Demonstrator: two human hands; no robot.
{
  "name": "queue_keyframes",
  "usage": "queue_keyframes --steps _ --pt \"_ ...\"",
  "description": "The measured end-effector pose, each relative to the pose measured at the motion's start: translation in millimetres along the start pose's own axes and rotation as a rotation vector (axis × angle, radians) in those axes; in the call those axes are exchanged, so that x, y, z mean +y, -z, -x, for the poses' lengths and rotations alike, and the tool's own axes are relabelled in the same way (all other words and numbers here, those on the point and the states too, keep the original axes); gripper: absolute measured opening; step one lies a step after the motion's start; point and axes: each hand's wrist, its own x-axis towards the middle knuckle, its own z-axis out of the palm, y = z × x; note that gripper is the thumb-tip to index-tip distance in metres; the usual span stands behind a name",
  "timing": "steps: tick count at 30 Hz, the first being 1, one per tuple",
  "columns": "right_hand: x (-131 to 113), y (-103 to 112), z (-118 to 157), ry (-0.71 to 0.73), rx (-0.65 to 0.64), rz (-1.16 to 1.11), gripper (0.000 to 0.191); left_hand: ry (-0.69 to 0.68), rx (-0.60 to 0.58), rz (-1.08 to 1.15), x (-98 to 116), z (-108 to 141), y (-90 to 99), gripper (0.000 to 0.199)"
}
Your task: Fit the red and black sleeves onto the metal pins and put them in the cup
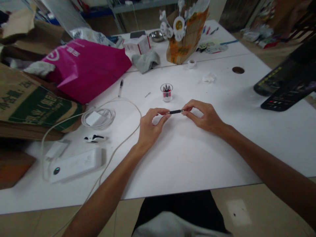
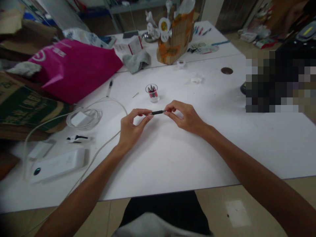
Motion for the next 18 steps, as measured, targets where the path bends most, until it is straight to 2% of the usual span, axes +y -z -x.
queue_keyframes --steps 6,11,18 --pt "2.9 1.4 0.6 -0.009 -0.041 0.001 0.017 -0.017 0.011 0.026 0.2 0.3 -1.0 0.011" --pt "1.6 -0.9 -0.1 0.017 0.039 -0.01 0.01 -0.023 0.016 0.02 -0.7 -0.1 -1.1 0.012" --pt "-0.2 0.8 -1.7 0.047 0.035 -0.006 0.008 -0.027 0.013 0.014 -1.8 0.1 -1.6 0.013"
